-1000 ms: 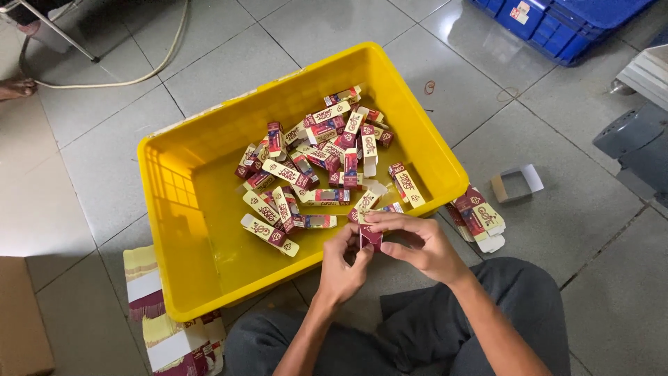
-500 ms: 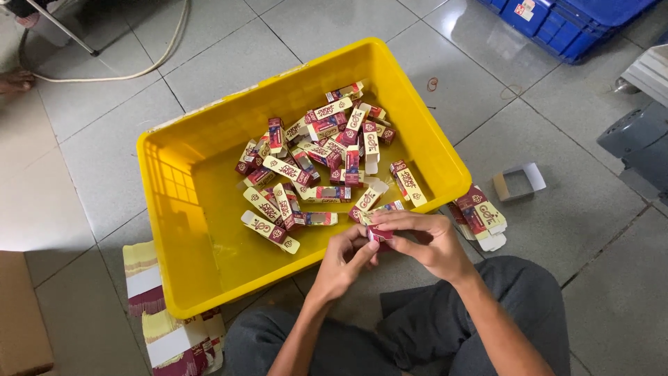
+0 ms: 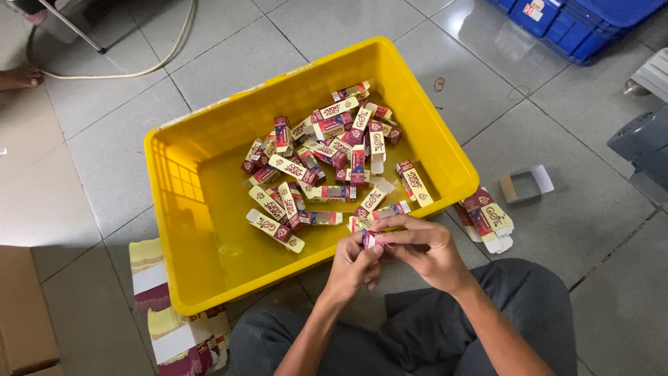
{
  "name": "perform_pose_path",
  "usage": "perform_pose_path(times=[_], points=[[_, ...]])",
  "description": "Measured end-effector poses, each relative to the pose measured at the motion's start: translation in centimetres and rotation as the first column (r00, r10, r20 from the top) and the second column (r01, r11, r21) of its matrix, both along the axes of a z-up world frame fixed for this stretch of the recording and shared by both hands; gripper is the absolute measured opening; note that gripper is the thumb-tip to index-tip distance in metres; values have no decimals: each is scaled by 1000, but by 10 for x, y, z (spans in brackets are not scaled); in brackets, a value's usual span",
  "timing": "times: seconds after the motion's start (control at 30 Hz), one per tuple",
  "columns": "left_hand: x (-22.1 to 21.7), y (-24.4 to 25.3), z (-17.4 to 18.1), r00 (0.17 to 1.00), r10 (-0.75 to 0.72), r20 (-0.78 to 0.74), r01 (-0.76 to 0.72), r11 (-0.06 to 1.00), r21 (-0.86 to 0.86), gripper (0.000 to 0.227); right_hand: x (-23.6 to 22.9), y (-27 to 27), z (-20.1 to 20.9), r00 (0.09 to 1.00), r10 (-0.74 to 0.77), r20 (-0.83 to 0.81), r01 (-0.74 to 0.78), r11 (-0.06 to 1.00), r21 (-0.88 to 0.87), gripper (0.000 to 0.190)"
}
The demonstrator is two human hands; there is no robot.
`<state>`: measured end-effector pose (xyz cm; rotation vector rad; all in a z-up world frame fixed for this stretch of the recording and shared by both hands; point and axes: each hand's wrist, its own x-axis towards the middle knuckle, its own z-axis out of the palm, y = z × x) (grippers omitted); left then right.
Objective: The person sits on the floor and repeatedly picks up flat, printed cardboard pieces from a yellow bin. They fold each piece into a small rectangular box by hand and place the finished box on the floor beside the bin.
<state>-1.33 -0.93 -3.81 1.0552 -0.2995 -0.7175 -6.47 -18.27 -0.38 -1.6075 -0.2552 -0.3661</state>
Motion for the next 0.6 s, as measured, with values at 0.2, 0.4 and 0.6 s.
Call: perform_pose_path(times=[0.2,0.4,0.6], points=[[6,3,9,990,-93,102,93,996,-2,26,0,5,9,998,-54,19,54,999,7,19],[7,3,-6,988,-129,79,136,987,-88,24,-2,10,10,996,-86,-34,88,995,50,21],[7,5,-10,990,-59,125,70,994,-85,21,-5,14,23,993,-65,100,66,998,-5,20]])
